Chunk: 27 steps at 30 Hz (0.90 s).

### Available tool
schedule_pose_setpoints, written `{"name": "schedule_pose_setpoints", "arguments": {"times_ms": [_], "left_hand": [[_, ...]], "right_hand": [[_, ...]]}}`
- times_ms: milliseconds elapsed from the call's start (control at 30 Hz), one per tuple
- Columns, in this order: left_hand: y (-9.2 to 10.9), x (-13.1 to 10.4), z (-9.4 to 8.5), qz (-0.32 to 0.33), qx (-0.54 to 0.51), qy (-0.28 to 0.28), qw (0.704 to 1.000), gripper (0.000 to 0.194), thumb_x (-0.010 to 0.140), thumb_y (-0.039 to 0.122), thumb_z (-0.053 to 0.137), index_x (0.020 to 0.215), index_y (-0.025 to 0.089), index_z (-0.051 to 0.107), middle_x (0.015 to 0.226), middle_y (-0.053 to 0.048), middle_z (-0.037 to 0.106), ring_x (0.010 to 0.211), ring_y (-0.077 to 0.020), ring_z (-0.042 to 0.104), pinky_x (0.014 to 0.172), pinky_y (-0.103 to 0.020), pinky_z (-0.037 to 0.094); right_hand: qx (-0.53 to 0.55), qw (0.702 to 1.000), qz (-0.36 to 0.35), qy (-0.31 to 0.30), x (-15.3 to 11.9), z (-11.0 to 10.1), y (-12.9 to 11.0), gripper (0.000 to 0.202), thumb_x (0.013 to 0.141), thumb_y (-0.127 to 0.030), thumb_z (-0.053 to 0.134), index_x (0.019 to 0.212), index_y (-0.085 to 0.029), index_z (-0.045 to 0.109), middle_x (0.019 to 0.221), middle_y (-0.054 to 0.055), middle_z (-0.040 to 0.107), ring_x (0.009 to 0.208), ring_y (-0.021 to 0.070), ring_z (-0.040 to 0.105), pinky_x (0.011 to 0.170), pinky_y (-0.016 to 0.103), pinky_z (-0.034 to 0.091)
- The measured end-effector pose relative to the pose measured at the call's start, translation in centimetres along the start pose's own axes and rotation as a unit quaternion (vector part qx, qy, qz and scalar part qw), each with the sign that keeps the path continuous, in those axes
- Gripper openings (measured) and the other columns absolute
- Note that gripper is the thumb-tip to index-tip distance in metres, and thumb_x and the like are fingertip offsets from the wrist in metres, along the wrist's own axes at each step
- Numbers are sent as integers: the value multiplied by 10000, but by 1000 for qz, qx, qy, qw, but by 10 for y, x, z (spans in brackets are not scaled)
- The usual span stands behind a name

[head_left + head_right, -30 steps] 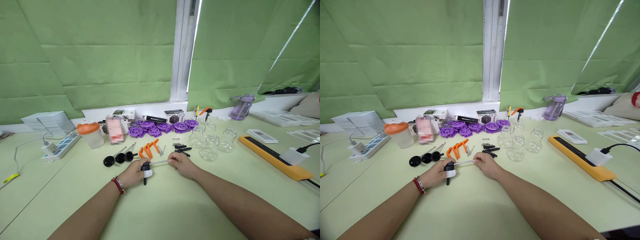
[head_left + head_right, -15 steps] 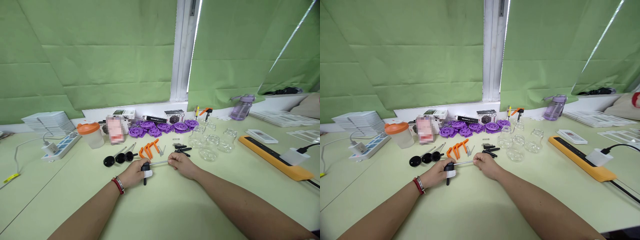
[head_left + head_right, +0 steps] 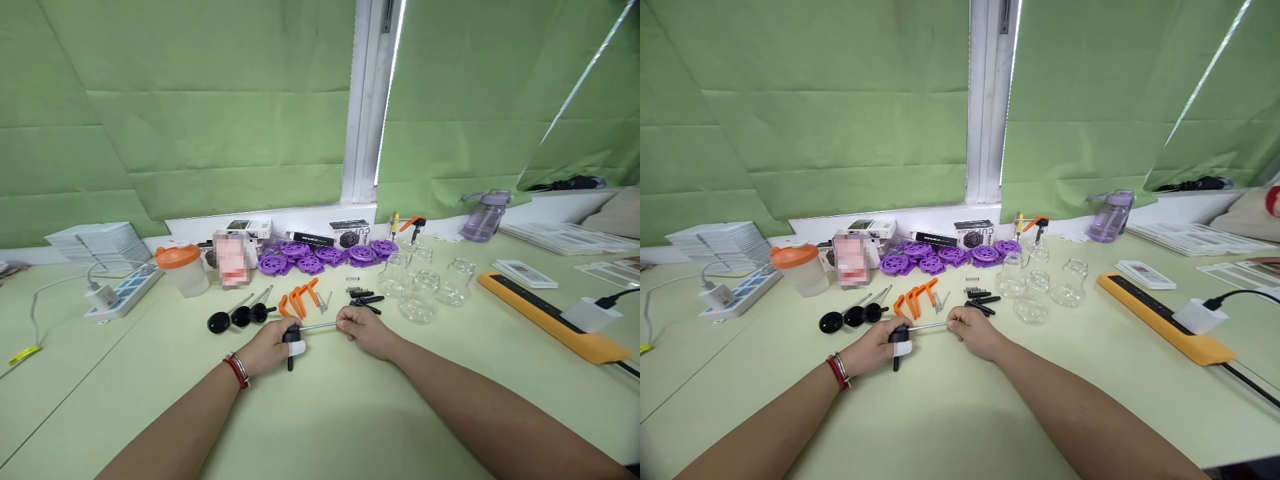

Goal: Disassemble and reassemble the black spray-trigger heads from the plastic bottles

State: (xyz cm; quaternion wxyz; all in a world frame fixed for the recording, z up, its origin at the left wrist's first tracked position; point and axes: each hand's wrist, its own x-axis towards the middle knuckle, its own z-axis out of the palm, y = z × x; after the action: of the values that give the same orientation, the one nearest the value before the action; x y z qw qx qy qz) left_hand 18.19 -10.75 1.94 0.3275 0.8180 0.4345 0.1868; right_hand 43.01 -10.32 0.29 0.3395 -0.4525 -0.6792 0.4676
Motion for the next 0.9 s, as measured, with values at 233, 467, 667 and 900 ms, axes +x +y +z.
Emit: {"name": "schedule_pose_setpoints", "arguments": {"times_ms": [233, 467, 667, 900], "left_hand": [[-1, -1, 1, -9, -5, 2, 1000, 281, 775, 401, 550, 967, 196, 537, 744, 26, 483, 662, -130, 433, 610, -237, 374], [1, -1, 0, -7, -15, -1, 1000, 279, 780, 394, 551, 982, 202, 534, 796, 19, 510, 705, -139, 458, 655, -252, 384], [0, -1, 0, -6, -12, -1, 1000, 263, 778, 383, 548, 966, 199, 538, 786, 16, 515, 703, -142, 462, 653, -252, 390], [4, -3, -1, 7, -16, 8, 1000, 246, 789, 386, 542, 933, 187, 539, 760, 17, 507, 675, -132, 459, 625, -239, 400]], "right_hand": [[-13, 1000, -18, 8, 1, 0, 6, 156, 817, -297, 484, 732, -167, 504, 612, -40, 416, 549, 90, 423, 555, 226, 340], [-13, 1000, -24, 8, 1, 1, 9, 221, 823, -390, 500, 776, -174, 510, 628, -37, 422, 545, 94, 395, 531, 229, 341], [-19, 999, -25, 5, 0, 0, 6, 264, 826, -430, 495, 768, -174, 509, 617, -38, 415, 538, 93, 384, 526, 230, 332], [-4, 1000, -23, 8, 1, 1, 9, 322, 830, -484, 480, 759, -170, 508, 638, -29, 439, 552, 95, 405, 542, 233, 350]]}}
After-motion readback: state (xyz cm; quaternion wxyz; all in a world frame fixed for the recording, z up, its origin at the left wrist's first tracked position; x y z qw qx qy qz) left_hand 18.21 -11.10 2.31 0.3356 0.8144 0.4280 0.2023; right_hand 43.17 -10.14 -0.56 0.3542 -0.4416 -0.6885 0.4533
